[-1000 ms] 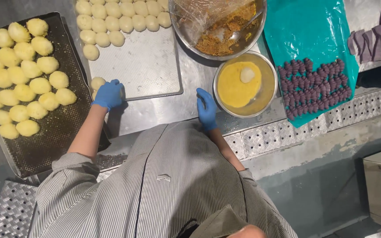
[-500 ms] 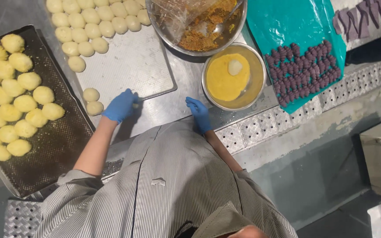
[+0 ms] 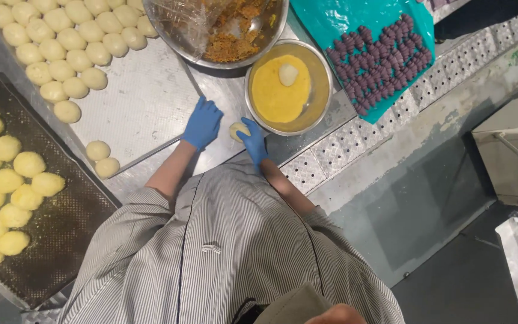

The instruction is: Filling dough with a savory mixture, shaping them into buns, and coating them with yellow powder.

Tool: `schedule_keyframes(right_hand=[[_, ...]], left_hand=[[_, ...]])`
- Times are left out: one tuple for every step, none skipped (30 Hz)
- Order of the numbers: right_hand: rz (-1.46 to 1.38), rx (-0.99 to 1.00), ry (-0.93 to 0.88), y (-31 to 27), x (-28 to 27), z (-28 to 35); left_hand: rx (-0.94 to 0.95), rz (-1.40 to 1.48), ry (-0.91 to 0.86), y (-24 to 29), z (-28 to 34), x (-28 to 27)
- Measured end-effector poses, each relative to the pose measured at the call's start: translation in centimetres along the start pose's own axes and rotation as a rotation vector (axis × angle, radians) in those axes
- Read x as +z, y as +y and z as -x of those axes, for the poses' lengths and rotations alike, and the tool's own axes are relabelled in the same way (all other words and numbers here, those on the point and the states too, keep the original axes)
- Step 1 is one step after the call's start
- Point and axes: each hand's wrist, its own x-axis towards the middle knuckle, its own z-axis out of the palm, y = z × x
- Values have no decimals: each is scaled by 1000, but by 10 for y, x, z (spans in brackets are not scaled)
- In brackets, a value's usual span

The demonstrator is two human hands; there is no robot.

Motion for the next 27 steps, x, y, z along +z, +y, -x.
schedule_keyframes(right_hand=[[7,-9,22,-11,5,-4],[37,46,-52,-23,10,-8],[63,107,-116,-34,14,-9],[66,103,-81,-46,12,-9],[256,21,-93,-57,14,-4],[449,-56,-106,-68,16,0],[450,-59,-76,-73,13,2],[487,-169,-42,-78,11,4],[526,-279,-17,-84,10,7],[528,-283,3,-86,5,13],[565,-332,-19,-87,2,22],[602,-380,-43,-87,0,31],[604,-381,-30,-89,-5,33],[648,-459,-147,-90,-9,35],[688,-530,-271,-91,-12,42],[689,-526,-265,-91,-14,41],[677,-493,-311,-91,-16,43],[664,-460,-356,-92,-19,46],[665,-462,-345,-97,-19,42],[659,-482,-320,-103,-19,38],[658,-509,-295,-109,-22,28],[665,-517,-283,-111,-23,21],[637,-289,-314,-111,-22,20],[602,-62,-346,-111,-20,19],[602,-60,-342,-95,-20,20],[679,-255,-265,-80,-19,20],[753,-455,-188,-66,-20,18]], left_hand=[[23,3,9,-1,1,-3],[-36,14,-113,-3,1,-6],[-84,23,-242,-3,1,-9],[-49,24,-239,10,-3,-19],[-104,31,-133,23,-1,-30],[-159,41,-28,34,1,-41],[-129,39,-23,37,9,-19],[-71,201,12,38,17,3],[-22,363,45,39,26,24],[-1,361,47,45,25,19],[4,408,-6,51,29,15],[9,454,-60,58,32,12],[22,452,-61,57,31,13],[57,379,-102,56,30,15],[86,308,-146,57,34,16],[92,310,-150,57,32,12],[79,301,-156,59,31,8],[65,293,-162,61,31,3],[76,289,-161,59,29,3],[43,315,-153,57,28,2],[14,339,-136,55,21,2],[26,334,-127,59,10,-6],[-151,385,-169,66,7,-14],[-328,434,-210,73,4,-21],[-323,435,-213,69,11,-11],[-164,450,-145,65,18,0],[-2,462,-74,60,23,9]])
